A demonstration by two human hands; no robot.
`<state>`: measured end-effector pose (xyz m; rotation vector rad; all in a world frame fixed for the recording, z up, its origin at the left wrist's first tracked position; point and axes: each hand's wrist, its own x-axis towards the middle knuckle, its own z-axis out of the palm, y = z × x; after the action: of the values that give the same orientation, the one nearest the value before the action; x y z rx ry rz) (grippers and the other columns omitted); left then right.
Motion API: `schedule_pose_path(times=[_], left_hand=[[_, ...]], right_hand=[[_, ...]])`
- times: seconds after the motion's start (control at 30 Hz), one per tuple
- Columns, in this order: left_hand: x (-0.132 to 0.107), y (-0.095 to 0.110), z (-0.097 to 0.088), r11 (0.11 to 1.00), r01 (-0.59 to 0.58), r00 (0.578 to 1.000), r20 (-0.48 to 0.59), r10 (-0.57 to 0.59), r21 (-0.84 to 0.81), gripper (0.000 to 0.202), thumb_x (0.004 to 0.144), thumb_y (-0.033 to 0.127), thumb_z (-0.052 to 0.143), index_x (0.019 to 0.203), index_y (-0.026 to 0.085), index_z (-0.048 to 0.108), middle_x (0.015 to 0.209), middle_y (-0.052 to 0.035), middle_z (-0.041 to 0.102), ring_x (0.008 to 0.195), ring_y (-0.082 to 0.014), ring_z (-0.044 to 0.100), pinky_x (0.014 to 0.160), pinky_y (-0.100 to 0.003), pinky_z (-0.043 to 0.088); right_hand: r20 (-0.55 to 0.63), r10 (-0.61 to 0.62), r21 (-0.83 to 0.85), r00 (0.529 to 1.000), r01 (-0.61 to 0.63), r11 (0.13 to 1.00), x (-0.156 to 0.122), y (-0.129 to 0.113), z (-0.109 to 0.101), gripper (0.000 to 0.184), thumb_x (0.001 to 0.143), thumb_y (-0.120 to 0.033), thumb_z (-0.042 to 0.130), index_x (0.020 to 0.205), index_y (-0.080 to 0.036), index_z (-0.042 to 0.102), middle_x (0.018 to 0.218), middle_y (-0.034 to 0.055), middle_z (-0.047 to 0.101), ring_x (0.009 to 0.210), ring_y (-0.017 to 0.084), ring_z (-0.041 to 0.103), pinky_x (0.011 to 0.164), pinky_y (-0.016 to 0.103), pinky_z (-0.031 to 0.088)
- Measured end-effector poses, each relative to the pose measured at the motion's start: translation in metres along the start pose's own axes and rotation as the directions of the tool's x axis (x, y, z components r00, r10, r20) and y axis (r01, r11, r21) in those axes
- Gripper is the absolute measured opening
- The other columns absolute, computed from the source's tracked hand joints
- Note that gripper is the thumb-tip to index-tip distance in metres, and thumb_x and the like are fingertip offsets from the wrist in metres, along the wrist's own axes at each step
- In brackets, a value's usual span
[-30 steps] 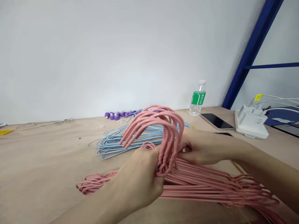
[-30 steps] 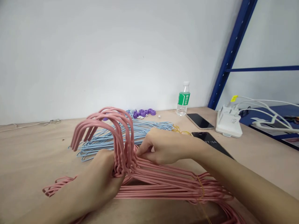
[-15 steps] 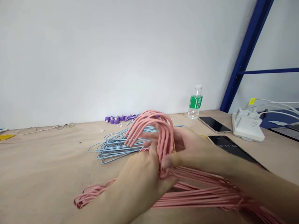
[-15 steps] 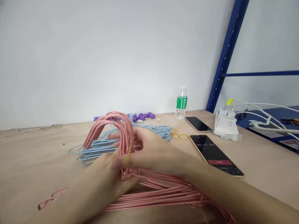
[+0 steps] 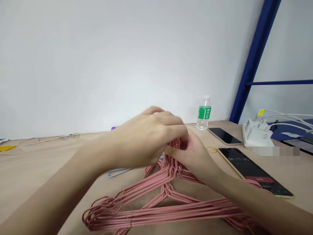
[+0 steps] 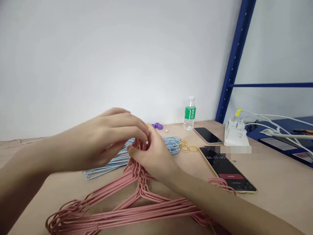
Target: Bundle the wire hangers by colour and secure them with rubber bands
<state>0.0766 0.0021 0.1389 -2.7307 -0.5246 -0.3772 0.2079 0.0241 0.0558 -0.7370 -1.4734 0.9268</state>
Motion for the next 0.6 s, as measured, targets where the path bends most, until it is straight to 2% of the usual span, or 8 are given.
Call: schedule_pose_path(times=[0.07,0.13,0.23,0.33,0.4,0.47,0.53,0.6], left_hand=[[0.018,-0.012,-0.002,0.993,-0.075,0.985,0.147,0.088,-0.089,0.026,0.068,0.002,0.039,0.074,0.017,0.058,0.076,0.0007,0.061,0.074,-0.0131,0.052,0.075,-0.027,0.038],[0.031,-0.016,0.000,0.990,-0.115,0.968,0.216,0.131,-0.085,0.014,0.065,0.007,0.046,0.063,0.017,0.056,0.066,0.0019,0.058,0.065,-0.0125,0.048,0.073,-0.029,0.037],[0.042,-0.017,0.001,0.977,-0.212,0.955,0.216,0.201,0.031,0.014,0.069,0.018,0.049,0.055,0.017,0.054,0.057,0.0022,0.054,0.059,-0.0126,0.041,0.073,-0.032,0.032],[0.039,-0.023,-0.003,0.967,-0.240,0.961,0.162,0.224,0.083,0.023,0.074,0.024,0.042,0.055,0.018,0.053,0.053,0.0012,0.050,0.057,-0.0134,0.038,0.066,-0.030,0.031],[0.028,-0.030,-0.006,0.988,-0.153,0.984,0.095,0.150,0.026,0.029,0.077,0.026,0.038,0.051,0.020,0.048,0.050,0.0011,0.046,0.052,-0.0127,0.036,0.060,-0.028,0.031],[0.007,-0.035,-0.005,0.996,-0.017,0.999,0.031,0.019,-0.083,0.032,0.080,0.027,0.036,0.050,0.021,0.046,0.051,0.0008,0.047,0.050,-0.0121,0.037,0.057,-0.027,0.032],[-0.019,-0.033,0.002,0.975,0.113,0.993,0.000,-0.116,-0.190,0.029,0.081,0.025,0.036,0.056,0.021,0.050,0.057,-0.0004,0.051,0.053,-0.0126,0.042,0.058,-0.027,0.034],[-0.044,-0.024,0.015,0.941,0.222,0.970,-0.037,-0.239,-0.255,0.024,0.081,0.023,0.035,0.063,0.021,0.050,0.062,-0.0022,0.053,0.059,-0.0144,0.045,0.059,-0.027,0.036]], right_hand=[[-0.001,0.012,0.021,1.000,-0.012,1.000,0.000,-0.001,0.002,0.021,0.057,-0.020,0.061,0.070,-0.020,0.045,0.057,-0.0059,0.049,0.051,0.009,0.051,0.042,0.021,0.044],[0.037,-0.019,0.044,0.999,0.018,0.999,0.001,-0.001,0.004,0.018,0.056,-0.020,0.059,0.064,-0.020,0.043,0.054,-0.0053,0.049,0.050,0.010,0.051,0.042,0.022,0.043],[0.098,-0.067,0.039,0.993,0.064,0.997,0.000,-0.003,0.003,0.012,0.056,-0.017,0.055,0.057,-0.020,0.043,0.051,-0.0039,0.050,0.051,0.012,0.054,0.043,0.023,0.044],[0.154,0.053,0.087,0.987,-0.067,0.994,-0.002,-0.006,0.002,0.010,0.059,-0.018,0.053,0.064,-0.020,0.045,0.047,-0.0050,0.051,0.045,0.012,0.055,0.042,0.023,0.045],[0.175,0.120,0.146,0.977,-0.146,0.978,-0.004,-0.009,0.001,0.012,0.060,-0.019,0.050,0.071,-0.019,0.045,0.043,-0.0073,0.050,0.038,0.010,0.052,0.039,0.021,0.043],[0.161,0.137,0.187,0.977,-0.167,0.968,-0.006,-0.010,0.001,0.014,0.061,-0.019,0.047,0.075,-0.019,0.045,0.043,-0.0083,0.049,0.035,0.009,0.050,0.037,0.020,0.041],[0.100,0.131,0.188,0.986,-0.148,0.971,-0.007,-0.009,0.001,0.011,0.064,-0.020,0.048,0.074,-0.018,0.046,0.047,-0.0074,0.049,0.038,0.008,0.049,0.038,0.020,0.040],[0.013,0.098,0.153,0.995,-0.099,0.983,-0.007,-0.008,0.002,0.006,0.066,-0.022,0.051,0.069,-0.017,0.048,0.053,-0.0056,0.050,0.046,0.007,0.049,0.043,0.021,0.040]])
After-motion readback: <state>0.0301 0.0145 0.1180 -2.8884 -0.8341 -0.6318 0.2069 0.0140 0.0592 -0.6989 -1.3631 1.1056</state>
